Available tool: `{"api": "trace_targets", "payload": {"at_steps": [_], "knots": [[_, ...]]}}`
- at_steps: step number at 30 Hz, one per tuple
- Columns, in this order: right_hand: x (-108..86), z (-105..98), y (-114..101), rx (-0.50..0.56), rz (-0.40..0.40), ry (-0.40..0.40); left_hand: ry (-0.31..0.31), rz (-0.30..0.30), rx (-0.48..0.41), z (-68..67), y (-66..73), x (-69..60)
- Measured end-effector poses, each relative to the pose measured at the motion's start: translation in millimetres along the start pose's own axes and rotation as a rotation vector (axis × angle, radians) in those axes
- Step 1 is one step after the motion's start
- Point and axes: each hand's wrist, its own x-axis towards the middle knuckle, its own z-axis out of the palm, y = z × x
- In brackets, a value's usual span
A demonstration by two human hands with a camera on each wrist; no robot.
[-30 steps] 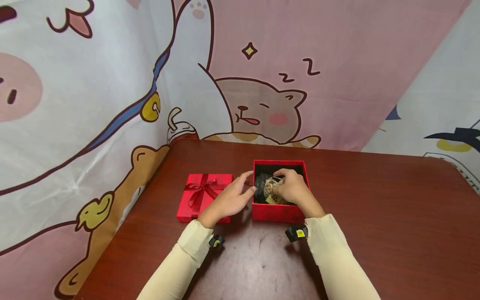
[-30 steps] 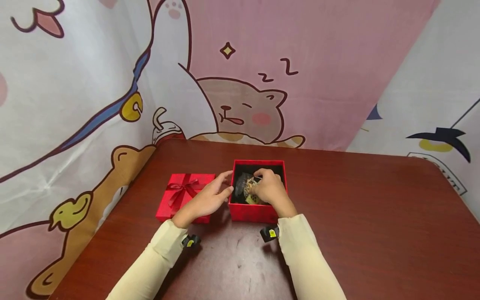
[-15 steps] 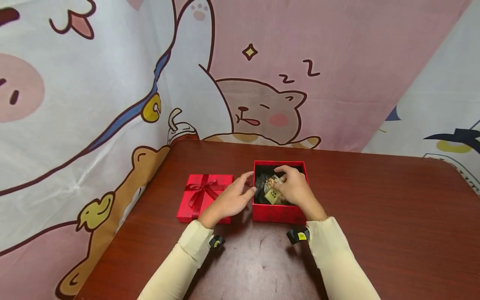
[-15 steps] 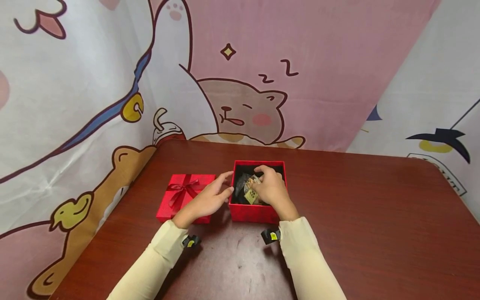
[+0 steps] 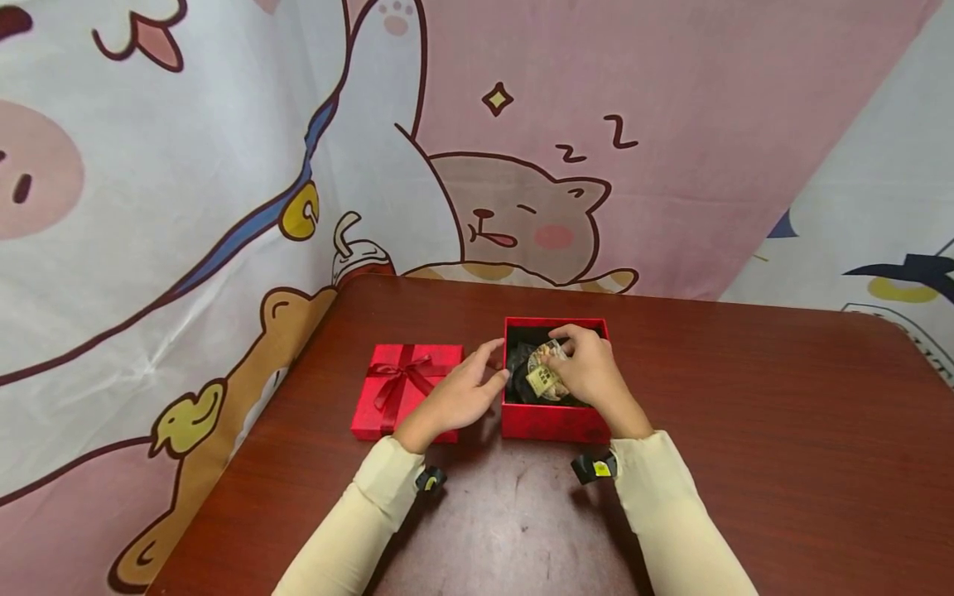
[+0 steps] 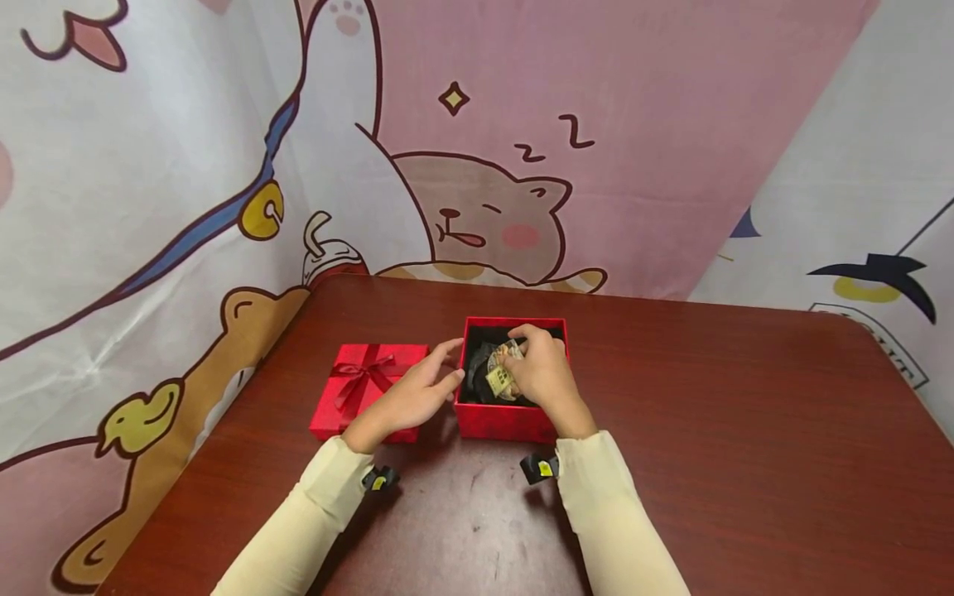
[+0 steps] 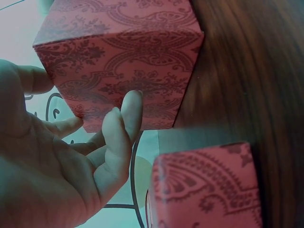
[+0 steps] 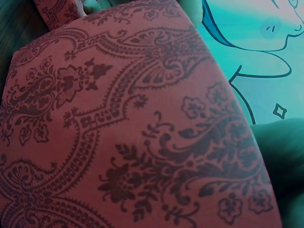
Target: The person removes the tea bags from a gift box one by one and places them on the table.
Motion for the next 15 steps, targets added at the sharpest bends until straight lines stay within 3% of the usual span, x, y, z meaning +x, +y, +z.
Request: {"api": "trace_targets", "payload": {"at_steps": [15], "knots": [[-1.4,-3.2,3.1,0.048,-0.031,0.07,0.003,0.003,-0.019,1.2,0.9,-1.1]]}}
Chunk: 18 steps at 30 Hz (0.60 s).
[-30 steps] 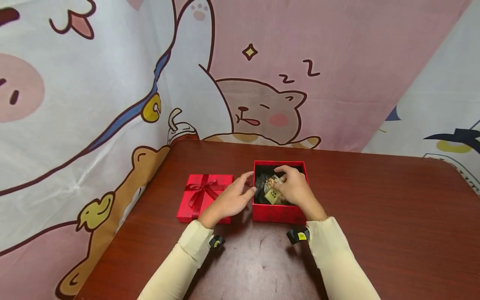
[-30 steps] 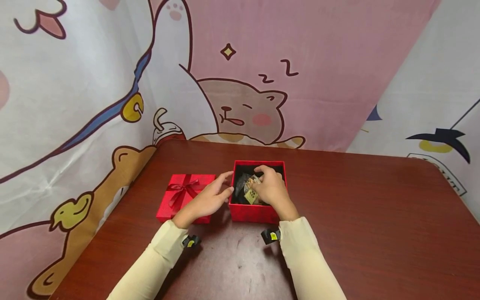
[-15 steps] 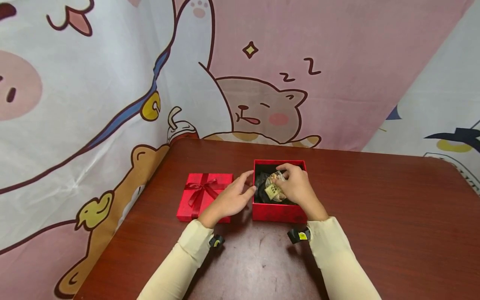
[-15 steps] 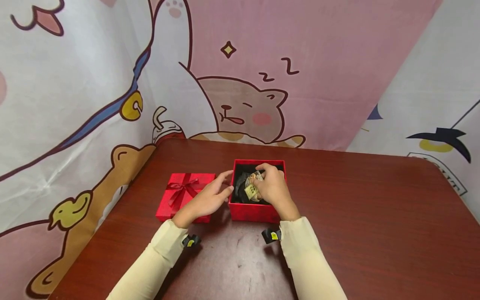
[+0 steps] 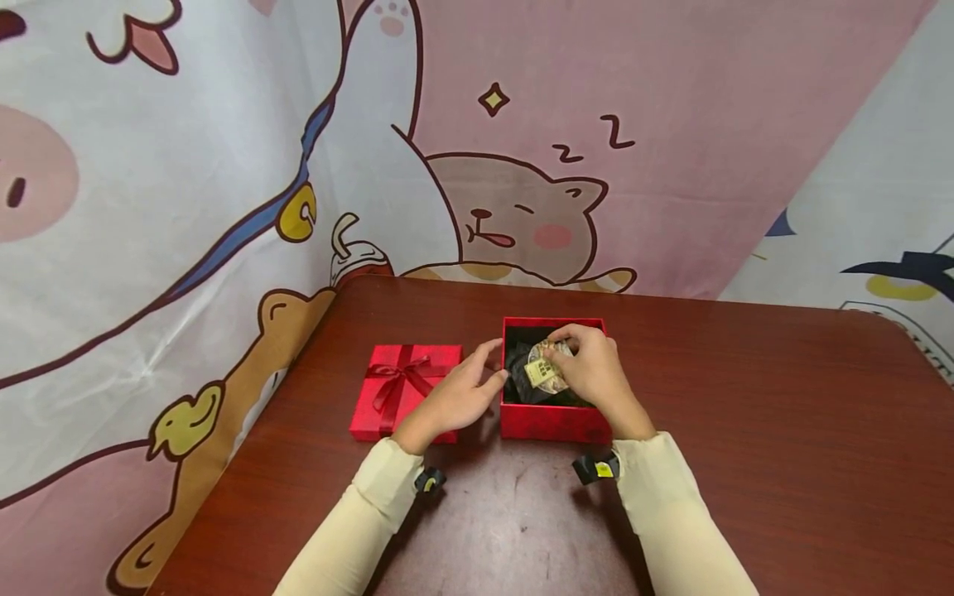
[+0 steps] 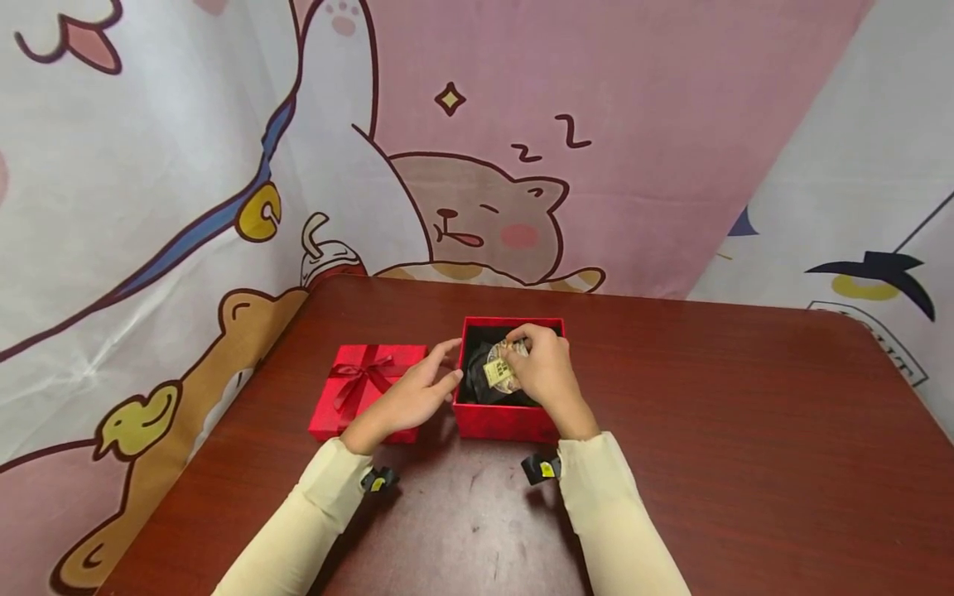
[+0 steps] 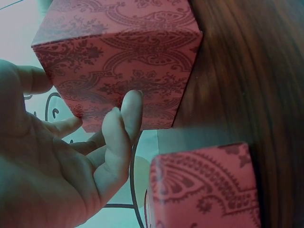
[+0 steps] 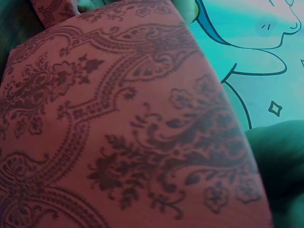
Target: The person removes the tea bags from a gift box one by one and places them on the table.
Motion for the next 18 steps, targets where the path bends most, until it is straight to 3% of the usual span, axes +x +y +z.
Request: {"api": "trace_targets", "payload": {"at_steps": [12,18], "knots": [[-5.0,-23.4,-2.6,-0.023,-0.023,0.039,0.007,0.005,0.006,-1.4,1.1,0.0],[-10.4,-39.5,-0.5,-0.031,0.004,0.047,0.001,-0.006,0.012,-0.3,2.1,0.3]]}}
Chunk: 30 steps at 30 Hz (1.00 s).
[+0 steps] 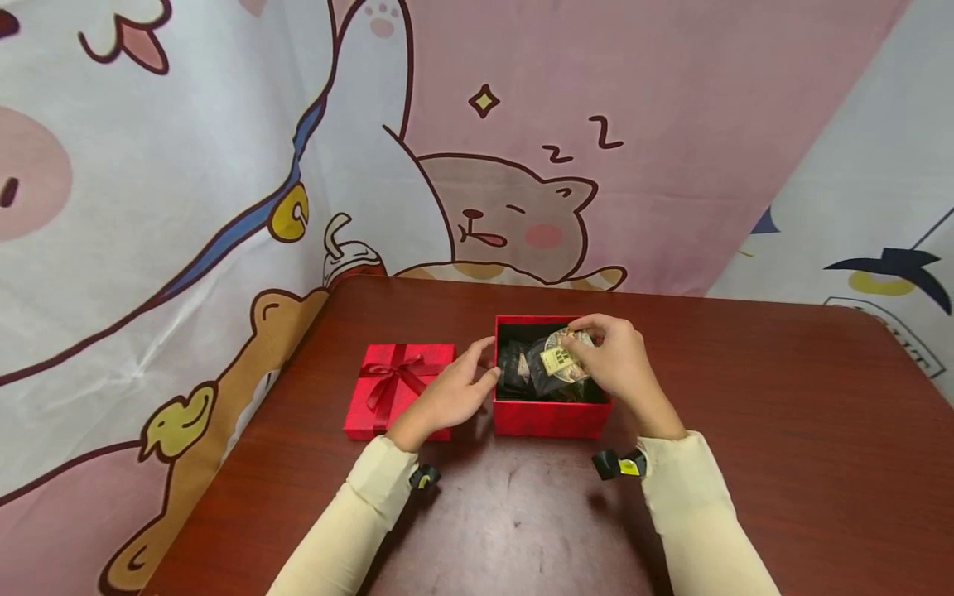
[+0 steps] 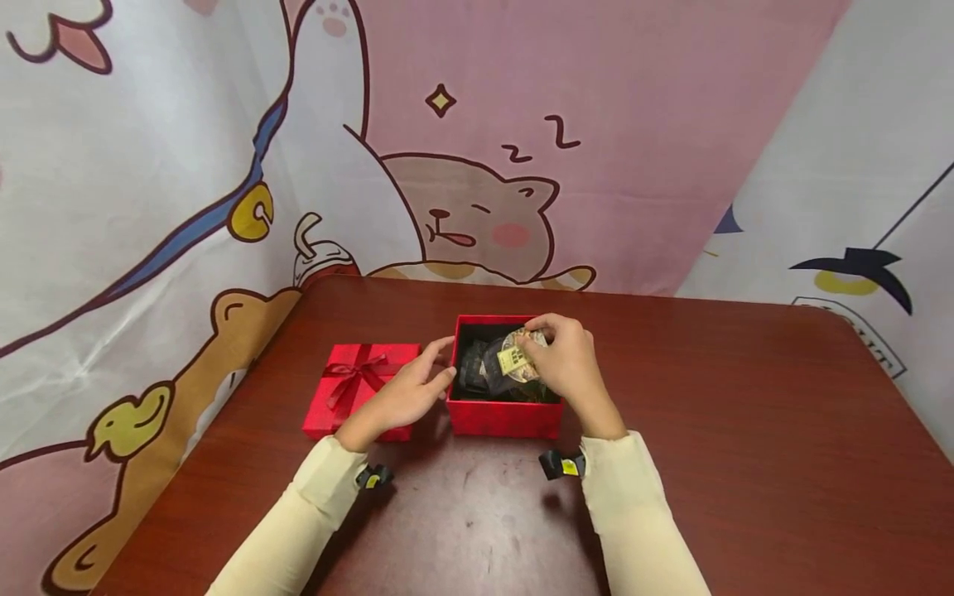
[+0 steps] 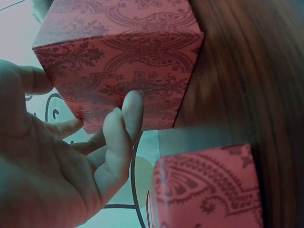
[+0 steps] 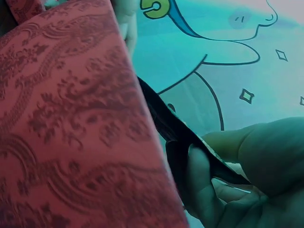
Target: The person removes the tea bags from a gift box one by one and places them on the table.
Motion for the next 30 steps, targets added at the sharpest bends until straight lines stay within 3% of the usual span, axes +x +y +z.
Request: {"api": "trace_targets", "payload": {"at_steps": [17,22,30], "knots": [[-11.4,-33.9,17.7,0.039,-0.013,0.035,0.011,0.004,0.004,-1.3,-1.0,-0.4],[-16.0,-42.9,27.2,0.066,0.028,0.04,0.006,0.006,-0.004,-1.0,0.0,-0.4],[-23.4,-55.1,43.8,0.193,0.109,0.049,0.004,0.001,0.008,-0.1,0.4,0.3]]}}
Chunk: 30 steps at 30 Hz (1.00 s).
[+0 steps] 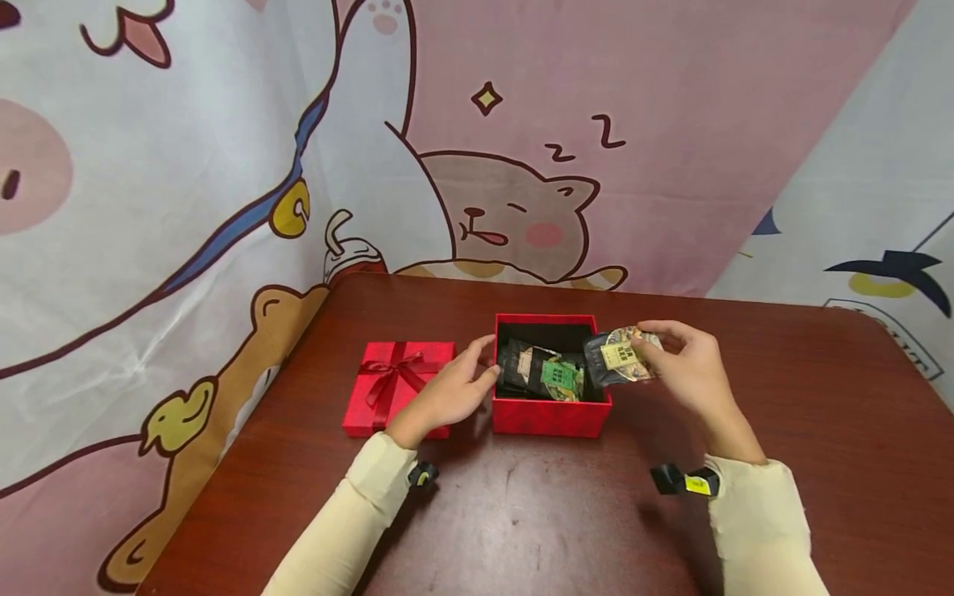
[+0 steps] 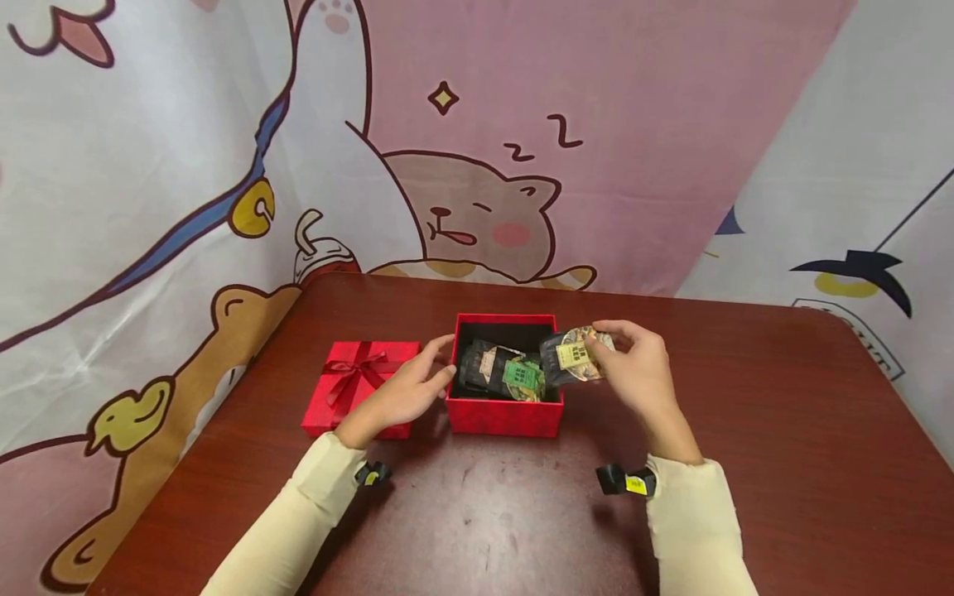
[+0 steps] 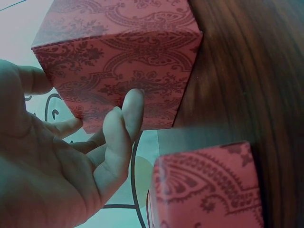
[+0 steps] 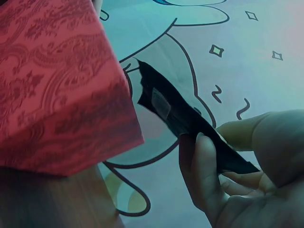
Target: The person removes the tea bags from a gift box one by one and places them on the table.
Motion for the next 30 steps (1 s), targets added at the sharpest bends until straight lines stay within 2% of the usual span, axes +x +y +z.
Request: {"api": "trace_targets", "payload": {"at_steps": [6,14,19,30], "knots": [[-5.3,-9.8,8.8,0.04,0.063,0.014,0.0,0.0,0.004,0.0,0.7,0.5],[-11.3,-16.0,21.8,0.12,0.086,0.018,-0.005,0.019,-0.026,0.4,0.3,0.0],[-12.1,-17.3,29.0,0.238,0.132,0.003,0.0,0.017,-0.022,0.7,-0.6,0.1],[-19.7,-24.7,49.0,0.176,0.164,-0.04,0.009,0.013,-0.004,0.7,-0.6,-0.1]]}}
